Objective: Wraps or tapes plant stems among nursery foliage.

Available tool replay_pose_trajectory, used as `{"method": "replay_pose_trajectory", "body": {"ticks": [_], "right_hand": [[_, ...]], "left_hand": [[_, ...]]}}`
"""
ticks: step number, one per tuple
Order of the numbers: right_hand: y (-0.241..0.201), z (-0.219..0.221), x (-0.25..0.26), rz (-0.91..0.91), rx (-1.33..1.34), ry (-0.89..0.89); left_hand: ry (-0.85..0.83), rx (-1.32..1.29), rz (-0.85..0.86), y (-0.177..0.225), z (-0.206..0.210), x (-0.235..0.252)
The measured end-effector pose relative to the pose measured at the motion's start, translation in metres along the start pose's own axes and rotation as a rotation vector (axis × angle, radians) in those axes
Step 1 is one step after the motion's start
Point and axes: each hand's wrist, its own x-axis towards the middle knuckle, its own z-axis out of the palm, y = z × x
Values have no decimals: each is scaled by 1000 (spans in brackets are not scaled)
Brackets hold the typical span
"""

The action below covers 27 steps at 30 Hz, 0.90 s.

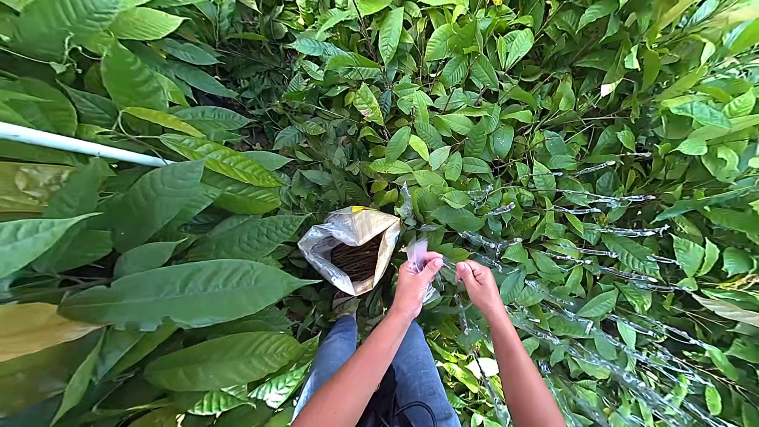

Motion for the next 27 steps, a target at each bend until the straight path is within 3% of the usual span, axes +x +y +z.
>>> {"method": "replay_pose_trajectory", "body": {"ticks": [4, 14, 20, 24, 27], "right_hand": [[-5, -4, 5, 41, 102, -84], [-7, -6, 4, -74, -85, -4], [-7, -19, 2, -66, -48, -98], [-16, -45, 8, -103, -401, 0], [-43, -88, 25, 12, -779, 123]], "left_hand": [[18, 8, 32, 6, -6, 3], [63, -24, 38, 2, 2, 0], [72, -45, 25, -4, 5, 0], [17, -40, 22, -4, 2, 0], [13, -2, 22, -4, -6, 3]]}}
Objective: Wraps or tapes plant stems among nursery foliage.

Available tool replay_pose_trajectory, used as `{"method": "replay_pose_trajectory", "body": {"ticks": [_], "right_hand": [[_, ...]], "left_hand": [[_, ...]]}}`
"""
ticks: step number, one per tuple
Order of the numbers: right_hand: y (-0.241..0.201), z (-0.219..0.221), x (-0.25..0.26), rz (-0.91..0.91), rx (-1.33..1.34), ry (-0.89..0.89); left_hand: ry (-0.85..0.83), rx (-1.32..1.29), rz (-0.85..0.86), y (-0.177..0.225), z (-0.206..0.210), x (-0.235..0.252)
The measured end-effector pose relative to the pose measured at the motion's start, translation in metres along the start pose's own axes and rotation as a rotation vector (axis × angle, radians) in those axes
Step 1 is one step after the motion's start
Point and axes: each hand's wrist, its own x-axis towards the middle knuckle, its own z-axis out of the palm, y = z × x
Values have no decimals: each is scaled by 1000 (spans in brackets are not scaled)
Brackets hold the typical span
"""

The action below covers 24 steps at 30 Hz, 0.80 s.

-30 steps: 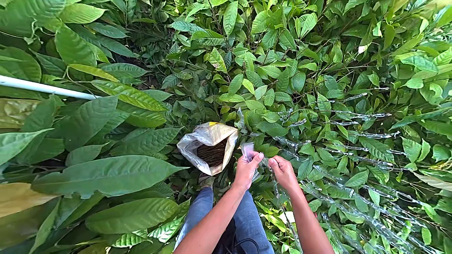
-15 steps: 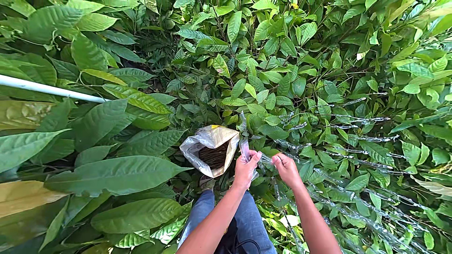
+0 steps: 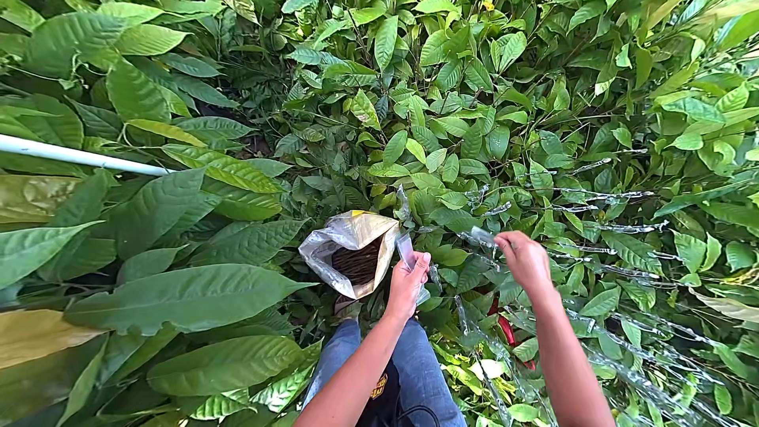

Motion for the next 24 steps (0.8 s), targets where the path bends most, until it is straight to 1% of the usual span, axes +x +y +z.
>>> {"method": "replay_pose_trajectory", "body": {"ticks": [2, 5, 6, 9, 12, 16, 20, 24], "right_hand": [[8, -26, 21, 103, -178, -7], [12, -46, 47, 165, -370, -20], [11, -50, 54, 177, -420, -47], [2, -56, 77, 258, -533, -210], [-4, -54, 97, 337, -590, -312], [-11, -42, 118, 409, -639, -358], [-12, -28, 133, 446, -645, -409], [-7, -10, 145, 452, -644, -510]], "left_hand": [[13, 22, -6, -2, -3, -1], [33, 16, -25, -9, -3, -5], [37, 14, -36, -11, -3, -7], [31, 3, -54, -15, -3, -9], [39, -1, -54, -15, -4, -9], [50, -5, -36, -13, -9, -7], [60, -17, -33, -12, -13, -7], [65, -19, -37, -12, -15, -8]]}}
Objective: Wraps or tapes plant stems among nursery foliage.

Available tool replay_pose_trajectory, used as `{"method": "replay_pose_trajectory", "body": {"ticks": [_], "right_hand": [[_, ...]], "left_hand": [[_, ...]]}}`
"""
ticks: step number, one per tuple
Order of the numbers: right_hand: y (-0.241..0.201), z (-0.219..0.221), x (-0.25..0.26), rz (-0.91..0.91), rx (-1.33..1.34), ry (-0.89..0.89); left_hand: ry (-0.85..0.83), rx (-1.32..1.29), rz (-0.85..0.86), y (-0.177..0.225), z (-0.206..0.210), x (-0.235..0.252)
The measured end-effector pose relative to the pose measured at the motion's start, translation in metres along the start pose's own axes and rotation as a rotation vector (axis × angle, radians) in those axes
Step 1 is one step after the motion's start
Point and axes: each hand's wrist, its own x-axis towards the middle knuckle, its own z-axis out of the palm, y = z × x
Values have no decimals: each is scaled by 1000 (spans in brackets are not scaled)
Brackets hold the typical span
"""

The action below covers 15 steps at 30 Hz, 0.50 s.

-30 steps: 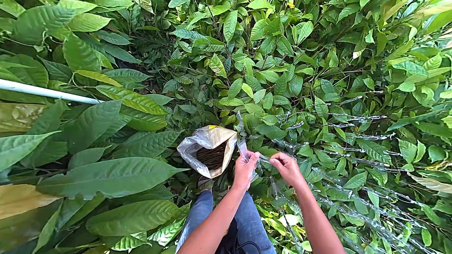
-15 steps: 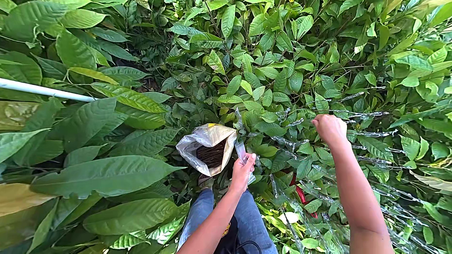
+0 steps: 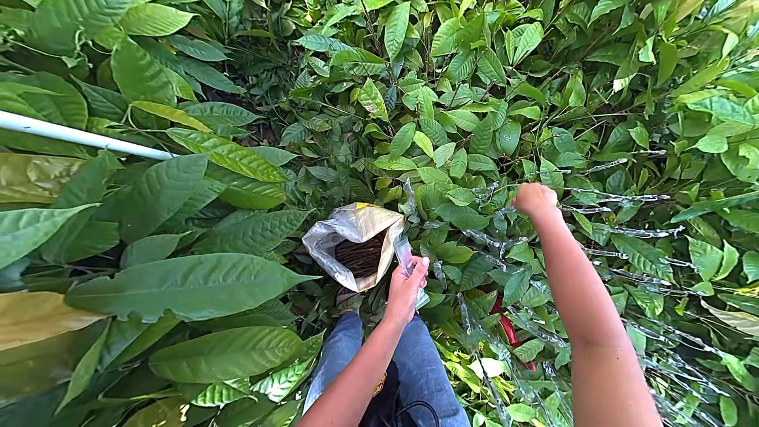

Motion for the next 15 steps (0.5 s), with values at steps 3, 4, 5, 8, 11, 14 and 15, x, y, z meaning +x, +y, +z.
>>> {"method": "replay_pose_trajectory", "body": {"ticks": [3, 4, 5, 8, 11, 14, 15], "right_hand": [[-9, 10, 8, -22, -70, -61], [-11, 15, 10, -31, -96, -76], [-14, 18, 11, -32, -120, -86], [-20, 32, 20, -16, -146, -102], [-24, 51, 28, -13, -139, -93], [-33, 70, 31, -30, -184, -99], [-36, 79, 35, -40, -179, -104]], "left_hand": [[2, -1, -7, 1, -1, 0], [5, -1, -7, 2, -1, 1], [9, -1, -5, 3, -1, 1], [19, 12, 7, 5, -4, 3], [33, 31, 12, 7, -6, 4], [52, 43, 15, 7, -6, 6], [54, 46, 13, 6, -6, 6]]}}
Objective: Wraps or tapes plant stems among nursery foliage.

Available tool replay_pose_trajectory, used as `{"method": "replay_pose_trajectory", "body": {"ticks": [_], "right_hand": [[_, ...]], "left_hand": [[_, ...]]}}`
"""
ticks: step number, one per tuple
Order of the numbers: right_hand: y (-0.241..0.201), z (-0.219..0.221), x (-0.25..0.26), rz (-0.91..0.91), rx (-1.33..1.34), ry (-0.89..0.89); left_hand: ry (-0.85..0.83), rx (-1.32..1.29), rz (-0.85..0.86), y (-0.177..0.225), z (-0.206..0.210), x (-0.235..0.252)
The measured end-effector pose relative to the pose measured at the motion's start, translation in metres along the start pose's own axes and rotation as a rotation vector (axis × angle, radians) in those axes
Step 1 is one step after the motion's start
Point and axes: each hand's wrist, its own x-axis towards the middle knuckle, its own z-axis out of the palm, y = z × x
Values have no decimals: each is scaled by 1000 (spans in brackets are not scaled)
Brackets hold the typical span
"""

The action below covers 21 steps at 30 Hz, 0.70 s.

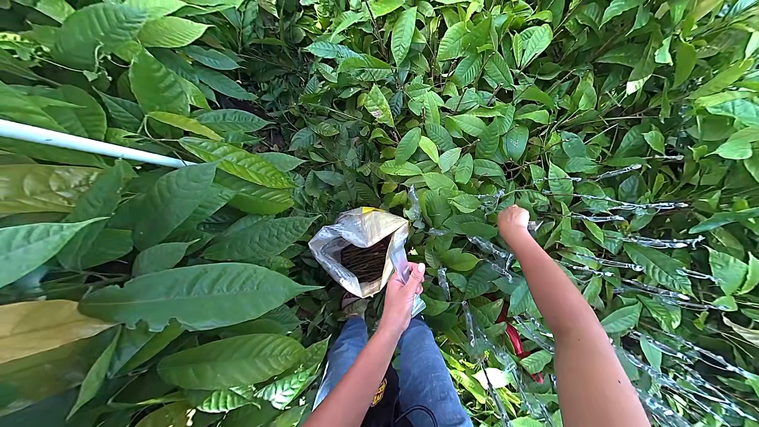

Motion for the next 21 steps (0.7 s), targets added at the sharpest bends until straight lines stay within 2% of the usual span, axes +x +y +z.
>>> {"method": "replay_pose_trajectory", "body": {"ticks": [5, 11, 15, 19, 21], "right_hand": [[-19, 42, 42, -81, 38, -6], [-22, 55, 63, -83, 130, -33], [-13, 64, 70, -106, 106, -27], [-7, 62, 59, -200, -1, -43], [-1, 62, 56, -254, 37, -58]], "left_hand": [[0, 12, 1, -4, 6, 3], [-50, 32, 28, -9, 11, 5], [-136, 20, -45, -12, 19, 5], [-194, 26, -73, -11, 30, 4], [-217, 53, -86, -10, 34, 3]]}}
